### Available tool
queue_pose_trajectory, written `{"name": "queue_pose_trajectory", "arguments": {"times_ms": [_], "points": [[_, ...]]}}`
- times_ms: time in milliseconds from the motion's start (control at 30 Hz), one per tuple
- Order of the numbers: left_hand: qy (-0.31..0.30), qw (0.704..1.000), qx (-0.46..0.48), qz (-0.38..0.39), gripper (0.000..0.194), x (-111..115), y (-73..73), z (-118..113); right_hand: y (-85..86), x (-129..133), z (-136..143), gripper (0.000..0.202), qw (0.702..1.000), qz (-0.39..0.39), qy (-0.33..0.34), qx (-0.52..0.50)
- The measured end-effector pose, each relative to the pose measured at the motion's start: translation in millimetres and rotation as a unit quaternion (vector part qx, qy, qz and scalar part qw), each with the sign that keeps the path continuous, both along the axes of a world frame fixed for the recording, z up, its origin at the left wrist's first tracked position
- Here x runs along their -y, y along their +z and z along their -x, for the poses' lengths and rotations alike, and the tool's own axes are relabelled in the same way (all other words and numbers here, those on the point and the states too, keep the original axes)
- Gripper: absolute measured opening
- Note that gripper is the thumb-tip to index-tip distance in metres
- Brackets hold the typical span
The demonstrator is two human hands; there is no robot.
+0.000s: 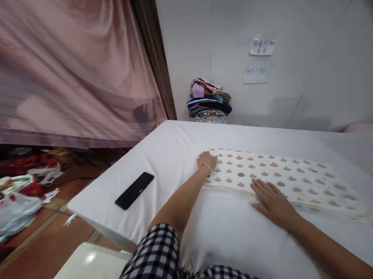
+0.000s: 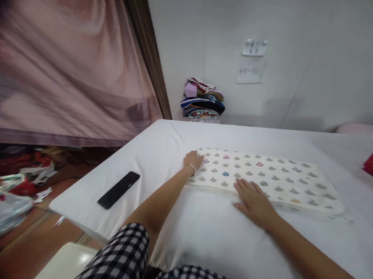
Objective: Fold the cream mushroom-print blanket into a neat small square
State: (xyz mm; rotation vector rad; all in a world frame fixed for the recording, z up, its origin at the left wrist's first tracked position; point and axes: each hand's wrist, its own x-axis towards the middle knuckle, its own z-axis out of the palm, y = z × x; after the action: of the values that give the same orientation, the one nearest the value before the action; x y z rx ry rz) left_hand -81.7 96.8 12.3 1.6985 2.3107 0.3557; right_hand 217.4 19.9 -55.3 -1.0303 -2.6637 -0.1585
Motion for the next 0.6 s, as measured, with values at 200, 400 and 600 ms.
{"name": "queue_pose_trajectory", "arguments": {"times_ms": [200,400,600], "points": [[-0.117,0.991,-0.070,0.009,0.068,-8,-11.0,-21,19.8,7,6,0.068,0.994,0.108,-0.019,-0.003],[-0.131,0.988,-0.079,0.033,0.073,-10,-22.7,-19,58.3,-19,-11,0.064,0.960,0.254,-0.095,-0.067],[-0.123,0.990,-0.072,0.024,0.069,-11,-21.1,-19,63.2,-92,-102,0.062,0.918,0.116,-0.380,-0.014]]}}
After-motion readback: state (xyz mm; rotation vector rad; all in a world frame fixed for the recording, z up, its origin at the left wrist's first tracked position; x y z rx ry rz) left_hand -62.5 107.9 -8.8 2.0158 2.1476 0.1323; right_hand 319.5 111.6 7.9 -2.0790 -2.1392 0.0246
